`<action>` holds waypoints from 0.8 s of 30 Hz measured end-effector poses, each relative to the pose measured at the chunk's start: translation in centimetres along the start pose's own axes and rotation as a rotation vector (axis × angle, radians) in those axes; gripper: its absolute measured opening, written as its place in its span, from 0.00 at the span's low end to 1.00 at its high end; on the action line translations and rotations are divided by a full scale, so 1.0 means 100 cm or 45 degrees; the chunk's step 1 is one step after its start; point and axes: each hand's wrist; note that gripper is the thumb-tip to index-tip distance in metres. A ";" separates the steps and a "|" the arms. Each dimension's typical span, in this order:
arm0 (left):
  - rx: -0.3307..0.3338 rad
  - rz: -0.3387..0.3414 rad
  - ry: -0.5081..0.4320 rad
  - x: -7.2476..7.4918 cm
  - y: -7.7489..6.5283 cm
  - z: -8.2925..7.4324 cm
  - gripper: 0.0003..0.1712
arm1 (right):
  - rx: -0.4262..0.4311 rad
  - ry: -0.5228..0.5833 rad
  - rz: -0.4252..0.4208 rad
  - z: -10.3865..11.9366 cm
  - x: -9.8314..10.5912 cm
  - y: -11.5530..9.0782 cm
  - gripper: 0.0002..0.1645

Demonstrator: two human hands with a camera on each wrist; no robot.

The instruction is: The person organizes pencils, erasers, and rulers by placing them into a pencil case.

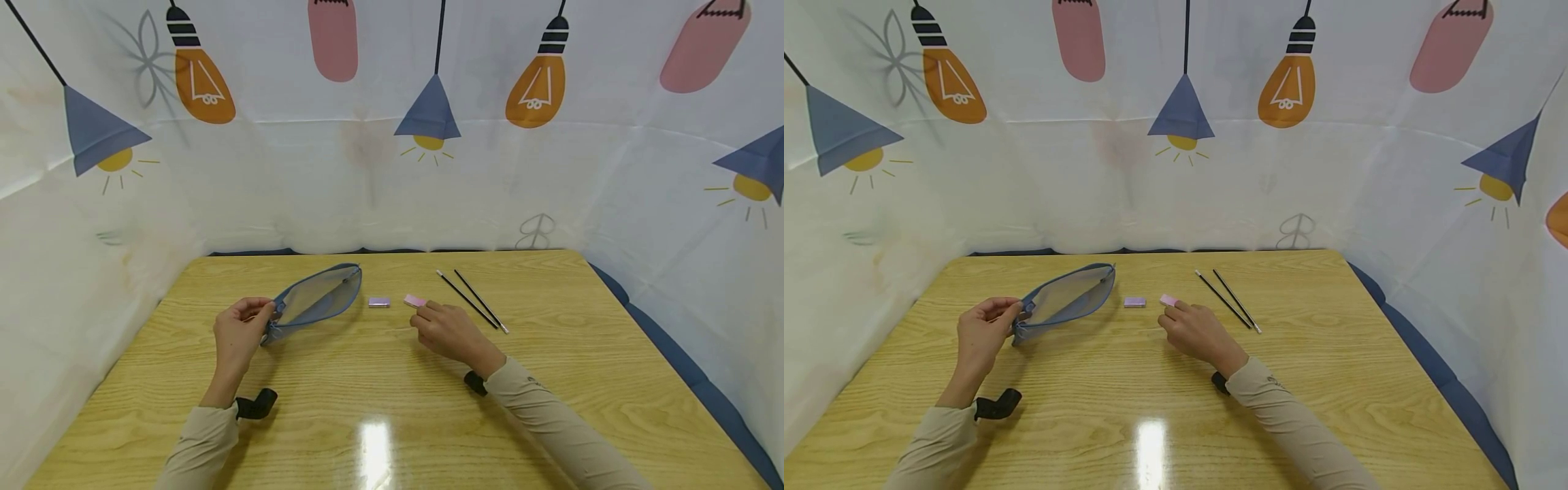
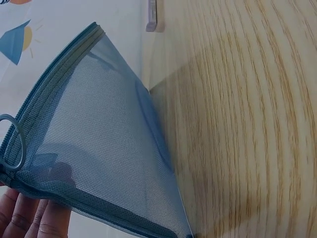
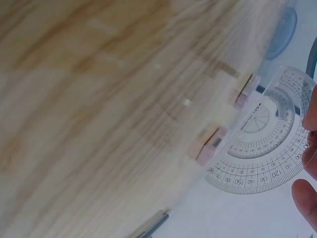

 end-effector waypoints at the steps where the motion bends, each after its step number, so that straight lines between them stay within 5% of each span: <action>1: -0.001 0.002 0.000 0.000 0.000 0.000 0.09 | -0.003 -0.003 -0.011 0.000 0.000 0.001 0.07; 24: 0.007 0.009 -0.003 0.001 -0.002 0.000 0.09 | -0.013 -0.039 -0.179 0.001 0.013 0.018 0.05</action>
Point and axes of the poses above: each hand's wrist, its own y-axis towards the middle knuckle, its own x-axis out of the back of the hand, z = x × y, and after that the axes turned 14 degrees about -y, right-handed
